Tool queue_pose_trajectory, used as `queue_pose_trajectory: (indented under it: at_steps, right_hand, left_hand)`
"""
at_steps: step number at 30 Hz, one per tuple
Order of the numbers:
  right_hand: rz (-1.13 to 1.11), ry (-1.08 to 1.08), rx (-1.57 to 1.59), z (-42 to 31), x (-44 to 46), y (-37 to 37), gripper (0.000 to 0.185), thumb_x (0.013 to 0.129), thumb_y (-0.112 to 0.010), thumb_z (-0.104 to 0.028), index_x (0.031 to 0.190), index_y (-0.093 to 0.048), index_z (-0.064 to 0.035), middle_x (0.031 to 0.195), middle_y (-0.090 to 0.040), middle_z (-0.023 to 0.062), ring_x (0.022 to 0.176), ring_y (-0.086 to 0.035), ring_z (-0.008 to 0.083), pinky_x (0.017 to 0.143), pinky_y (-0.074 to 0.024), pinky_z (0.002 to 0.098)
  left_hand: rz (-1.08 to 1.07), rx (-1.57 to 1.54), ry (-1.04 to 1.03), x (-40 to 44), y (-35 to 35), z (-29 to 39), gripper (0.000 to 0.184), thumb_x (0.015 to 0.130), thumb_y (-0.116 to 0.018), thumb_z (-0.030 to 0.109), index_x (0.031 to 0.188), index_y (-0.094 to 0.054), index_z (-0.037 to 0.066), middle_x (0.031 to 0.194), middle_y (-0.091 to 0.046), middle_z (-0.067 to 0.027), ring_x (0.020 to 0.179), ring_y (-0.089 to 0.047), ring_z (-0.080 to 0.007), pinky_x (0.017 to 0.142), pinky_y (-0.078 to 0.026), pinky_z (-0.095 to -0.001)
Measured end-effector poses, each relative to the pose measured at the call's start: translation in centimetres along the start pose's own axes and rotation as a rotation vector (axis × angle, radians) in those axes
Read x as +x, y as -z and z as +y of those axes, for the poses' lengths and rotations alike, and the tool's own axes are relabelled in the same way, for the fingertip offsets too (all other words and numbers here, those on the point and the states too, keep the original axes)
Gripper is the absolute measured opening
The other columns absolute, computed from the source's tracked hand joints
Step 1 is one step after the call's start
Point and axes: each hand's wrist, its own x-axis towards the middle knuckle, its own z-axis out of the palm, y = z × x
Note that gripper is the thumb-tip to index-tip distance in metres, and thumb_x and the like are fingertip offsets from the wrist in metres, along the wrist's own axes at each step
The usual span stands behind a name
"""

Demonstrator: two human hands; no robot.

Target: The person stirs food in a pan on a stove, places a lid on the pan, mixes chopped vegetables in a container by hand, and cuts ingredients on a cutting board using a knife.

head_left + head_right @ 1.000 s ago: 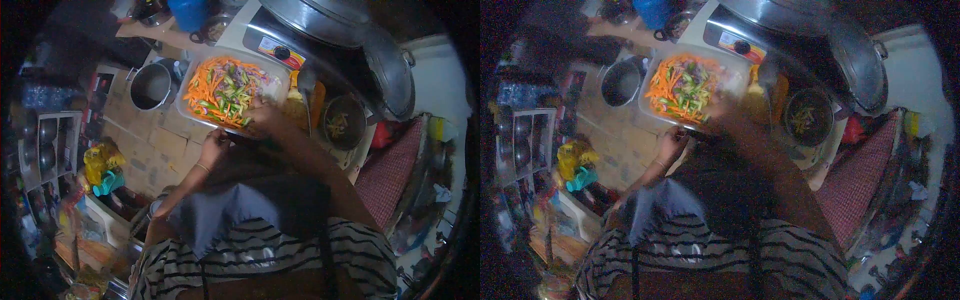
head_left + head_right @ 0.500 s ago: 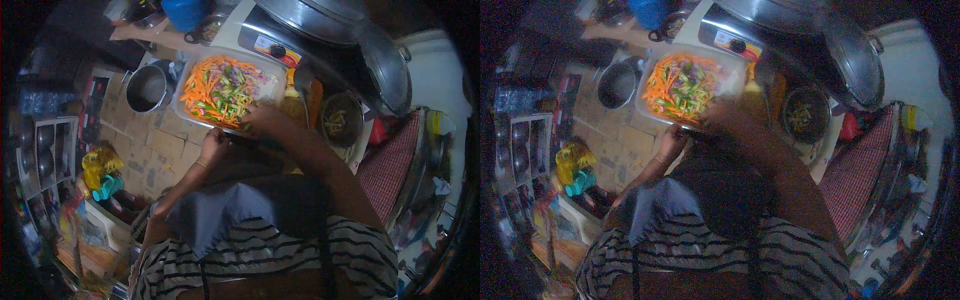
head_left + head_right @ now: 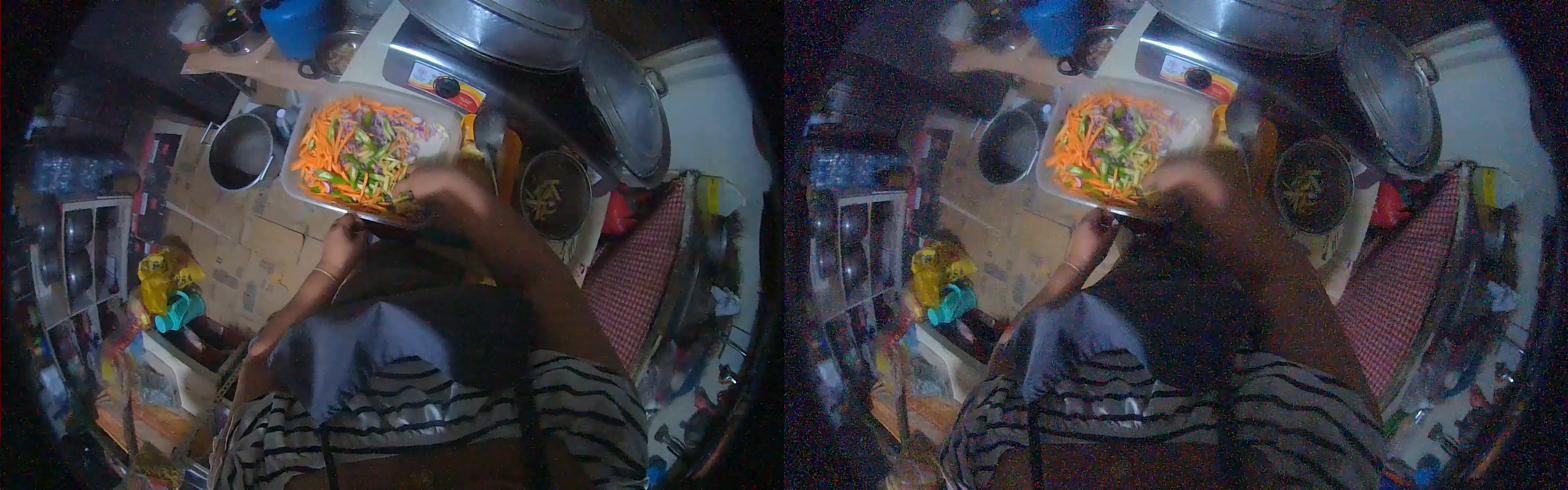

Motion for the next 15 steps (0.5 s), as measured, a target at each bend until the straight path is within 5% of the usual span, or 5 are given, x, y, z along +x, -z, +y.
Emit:
queue_pose_trajectory:
  at_steps: [3, 9, 12, 15]
  right_hand:
    - [0.153, 0.098, -0.153, 1.7, 0.7, -0.5, 0.05, 0.07, -0.058, 0.0, 0.116, -0.073, -0.0114, 0.106, -0.071, 0.0186, 0.1, -0.068, 0.0356, 0.083, -0.053, 0.0477]
    - [0.006, -0.035, 0.002, -3.3, -2.3, 3.7, 0.052, 0.071, -0.06, -0.004, 0.121, -0.071, -0.0131, 0.103, -0.07, 0.0216, 0.095, -0.069, 0.0355, 0.083, -0.0532, 0.0475]
    - [-0.053, 0.01, -0.137, -5.1, -3.7, 4.9, 0.057, 0.073, -0.064, -0.009, 0.13, -0.065, -0.0131, 0.119, -0.068, 0.0209, 0.104, -0.067, 0.0361, 0.088, -0.0533, 0.0461]
    - [0.3, -0.364, -0.014, -3.2, -0.7, -1.2, 0.055, 0.081, -0.063, -0.016, 0.135, -0.061, -0.0123, 0.134, -0.06, 0.0194, 0.115, -0.062, 0.0374, 0.094, -0.0521, 0.046]
  left_hand:
    - [-0.01, -0.016, 0.014, 0.2, -0.2, -1.0, 0.017, 0.082, -0.069, 0.013, 0.095, -0.065, 0.002, 0.095, -0.068, -0.0212, 0.092, -0.067, -0.0391, 0.082, -0.054, -0.0443]
    - [0.017, 0.118, -0.067, 0.0, 0.4, 0.2, 0.019, 0.081, -0.069, 0.014, 0.097, -0.066, 0.003, 0.094, -0.068, -0.0208, 0.089, -0.066, -0.0397, 0.083, -0.054, -0.0445]
    - [-0.008, 0.039, 0.004, 0.1, -0.1, -0.5, 0.021, 0.081, -0.07, 0.013, 0.098, -0.066, 0.001, 0.096, -0.069, -0.0211, 0.091, -0.067, -0.038, 0.082, -0.055, -0.0444]
    - [-0.02, -0.011, -0.037, 0.2, -0.4, -1.3, 0.025, 0.081, -0.071, 0.013, 0.101, -0.067, 0.0, 0.098, -0.069, -0.0208, 0.092, -0.069, -0.0359, 0.081, -0.056, -0.0438]
